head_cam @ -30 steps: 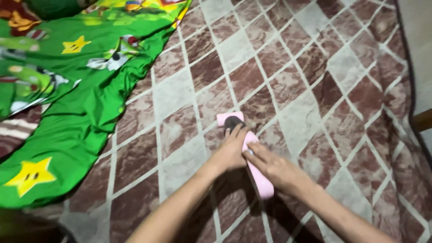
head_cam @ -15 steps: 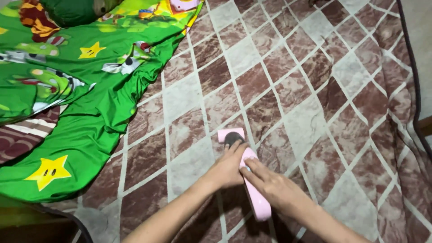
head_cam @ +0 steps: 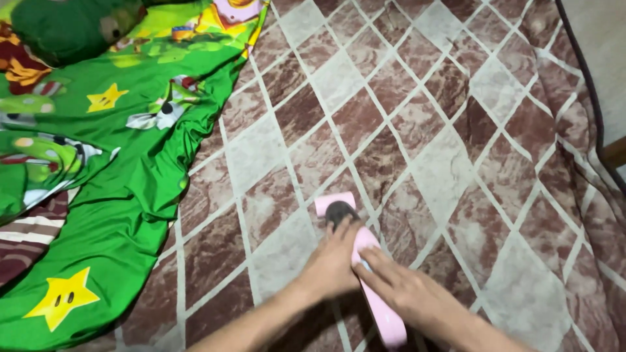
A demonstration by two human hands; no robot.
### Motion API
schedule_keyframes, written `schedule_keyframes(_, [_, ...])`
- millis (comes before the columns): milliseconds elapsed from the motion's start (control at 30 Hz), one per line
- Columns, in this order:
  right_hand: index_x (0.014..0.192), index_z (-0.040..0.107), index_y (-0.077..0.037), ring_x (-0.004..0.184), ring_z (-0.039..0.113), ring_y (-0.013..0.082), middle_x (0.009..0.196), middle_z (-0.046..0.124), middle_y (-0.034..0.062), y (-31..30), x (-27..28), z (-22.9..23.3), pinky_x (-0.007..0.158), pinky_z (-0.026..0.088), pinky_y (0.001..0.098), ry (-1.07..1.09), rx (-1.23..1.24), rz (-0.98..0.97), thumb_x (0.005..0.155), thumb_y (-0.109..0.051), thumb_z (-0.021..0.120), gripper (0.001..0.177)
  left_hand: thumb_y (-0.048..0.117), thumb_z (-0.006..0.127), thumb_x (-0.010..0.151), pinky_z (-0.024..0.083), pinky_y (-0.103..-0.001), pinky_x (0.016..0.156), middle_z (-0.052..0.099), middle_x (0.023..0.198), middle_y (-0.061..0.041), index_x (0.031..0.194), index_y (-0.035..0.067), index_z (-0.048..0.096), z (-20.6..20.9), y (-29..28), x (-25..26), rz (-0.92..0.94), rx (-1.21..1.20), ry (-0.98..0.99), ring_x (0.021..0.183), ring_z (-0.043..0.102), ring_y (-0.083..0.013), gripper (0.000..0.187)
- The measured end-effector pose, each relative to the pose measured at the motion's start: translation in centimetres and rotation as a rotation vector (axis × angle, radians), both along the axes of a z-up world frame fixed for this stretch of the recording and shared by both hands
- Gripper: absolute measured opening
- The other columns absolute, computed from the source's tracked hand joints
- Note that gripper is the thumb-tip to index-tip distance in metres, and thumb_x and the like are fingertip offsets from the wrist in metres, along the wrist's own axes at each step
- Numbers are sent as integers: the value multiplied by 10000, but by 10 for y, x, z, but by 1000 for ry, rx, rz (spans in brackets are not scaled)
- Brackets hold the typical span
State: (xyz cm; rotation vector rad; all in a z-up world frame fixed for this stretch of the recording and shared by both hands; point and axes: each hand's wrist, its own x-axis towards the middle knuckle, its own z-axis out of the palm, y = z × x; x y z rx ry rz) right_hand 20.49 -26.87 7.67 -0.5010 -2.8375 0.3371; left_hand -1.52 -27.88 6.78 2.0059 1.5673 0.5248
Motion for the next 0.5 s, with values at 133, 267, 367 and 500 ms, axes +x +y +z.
schedule_keyframes(133, [1492, 429, -25, 1411, 455, 379, 1545, 417, 279, 40, -34, 5, 1023, 495, 414, -32, -41, -62, 851, 31, 542, 653, 157, 781, 691, 169, -563, 1255, 381, 1535, -335, 1491, -79, 333, -23, 36, -28, 70, 144, -176, 1516, 290, -467, 946])
schedule_keyframes(267, [1472, 439, -24, 1420, 454, 377, 1541, 424, 274, 39, -48, 1, 1068, 494, 442, 10, 18, -53, 836, 21, 532, 645, 111, 765, 706, 179, -547, 1259, 305, 1597, -346, 1513, -50, 369, -20, 31, -41, 145, 134, -174, 1520, 249, -480, 914])
schedule_keyframes(367, [1485, 434, -22, 1423, 447, 386, 1537, 414, 288, 8, -34, -3, 1050, 498, 442, -9, 14, -27, 833, 17, 533, 660, 149, 825, 678, 127, -566, 1241, 265, 1586, -350, 1491, -71, 322, 1, -4, -25, 159, -17, -115, 1514, 218, -481, 980])
schedule_keyframes(500, [1503, 421, 3, 1420, 456, 400, 1554, 404, 307, -27, -22, -3, 1042, 504, 439, 61, -15, 68, 780, -13, 555, 735, 128, 820, 724, 156, -574, 1253, 276, 1567, -392, 1504, -83, 332, 9, -62, -12, 185, -31, -140, 1507, 214, -541, 944])
